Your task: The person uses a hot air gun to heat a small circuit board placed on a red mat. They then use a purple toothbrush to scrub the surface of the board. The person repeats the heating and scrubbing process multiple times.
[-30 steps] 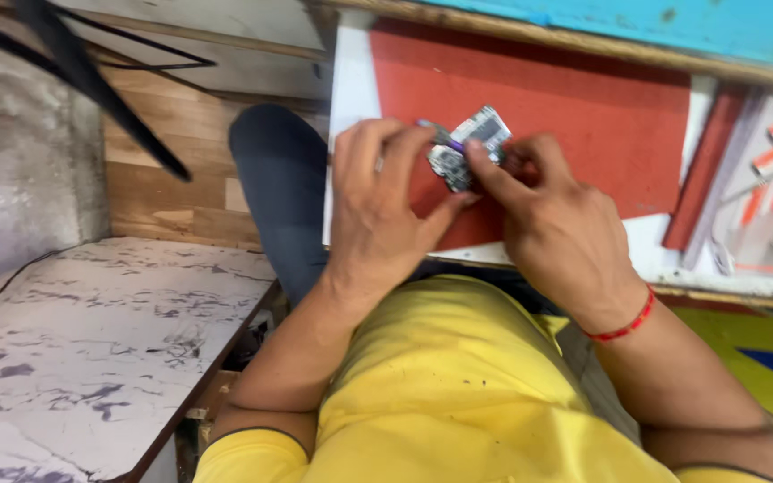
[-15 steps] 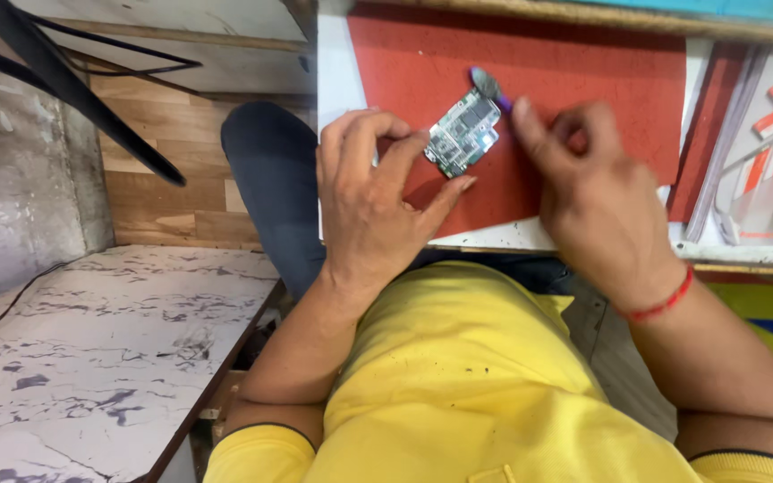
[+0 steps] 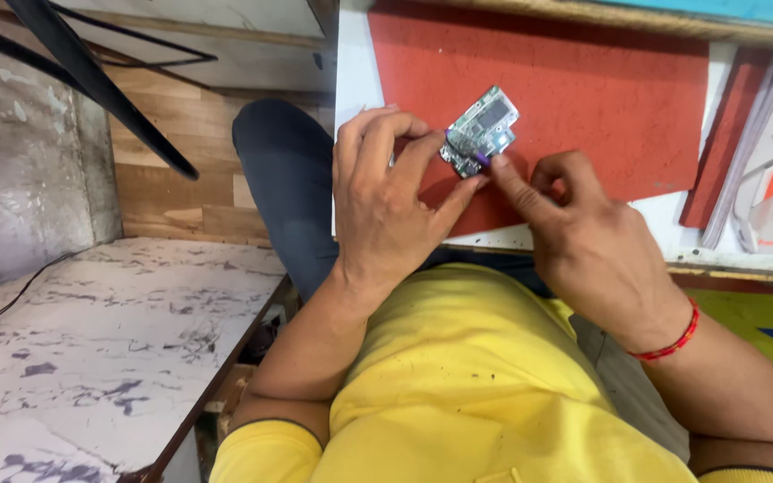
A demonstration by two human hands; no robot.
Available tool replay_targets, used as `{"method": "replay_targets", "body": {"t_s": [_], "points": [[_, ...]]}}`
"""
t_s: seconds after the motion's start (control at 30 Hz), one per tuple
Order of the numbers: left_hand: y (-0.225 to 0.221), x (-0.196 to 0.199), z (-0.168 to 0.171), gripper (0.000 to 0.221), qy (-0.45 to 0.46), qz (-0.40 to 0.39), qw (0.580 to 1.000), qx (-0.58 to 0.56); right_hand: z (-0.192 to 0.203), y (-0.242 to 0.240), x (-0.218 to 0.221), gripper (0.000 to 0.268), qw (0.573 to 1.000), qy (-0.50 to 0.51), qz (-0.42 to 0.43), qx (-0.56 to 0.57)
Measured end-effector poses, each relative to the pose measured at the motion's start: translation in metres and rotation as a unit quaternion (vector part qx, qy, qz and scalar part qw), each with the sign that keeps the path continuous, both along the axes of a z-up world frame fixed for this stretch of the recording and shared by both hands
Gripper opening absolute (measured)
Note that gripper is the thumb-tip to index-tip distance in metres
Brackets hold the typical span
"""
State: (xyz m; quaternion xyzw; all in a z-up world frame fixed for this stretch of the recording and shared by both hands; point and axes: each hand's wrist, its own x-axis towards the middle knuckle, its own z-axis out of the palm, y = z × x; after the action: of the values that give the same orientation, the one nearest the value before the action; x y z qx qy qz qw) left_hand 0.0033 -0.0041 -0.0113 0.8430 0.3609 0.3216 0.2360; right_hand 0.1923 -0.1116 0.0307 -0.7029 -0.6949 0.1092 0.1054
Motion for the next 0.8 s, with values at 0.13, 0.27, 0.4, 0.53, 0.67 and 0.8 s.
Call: {"method": "replay_targets", "body": {"t_s": [0.13,0.27,0.4,0.53,0.67,0.8], "points": [[0.000,0.001,-0.001,0.045,-0.001,-0.002,1.000,-0.002,0.001,0.000,0.006,0.069,1.000,0.001,0.000,0.013],[0.002,0.002,-0.002,0.044,-0.001,-0.006,1.000,-0.001,0.005,0.000,0.001,0.064,1.000,0.006,-0.006,-0.010],[-0.001,0.000,0.000,0.048,-0.008,-0.010,1.000,-0.026,0.011,-0.001,0.001,0.066,0.998,-0.004,-0.004,-0.069],[0.002,-0.001,0.001,0.048,-0.023,-0.017,0.999,-0.033,0.020,-0.005,0.002,0.062,0.996,-0.020,-0.031,-0.087],[0.003,0.001,0.002,0.048,-0.032,-0.006,0.999,-0.030,0.004,0.006,0.004,0.062,1.000,0.000,-0.002,-0.008],[0.001,0.002,0.009,0.049,-0.041,-0.002,0.998,-0.048,0.007,0.013,0.014,0.061,0.999,-0.030,0.000,-0.027]]}}
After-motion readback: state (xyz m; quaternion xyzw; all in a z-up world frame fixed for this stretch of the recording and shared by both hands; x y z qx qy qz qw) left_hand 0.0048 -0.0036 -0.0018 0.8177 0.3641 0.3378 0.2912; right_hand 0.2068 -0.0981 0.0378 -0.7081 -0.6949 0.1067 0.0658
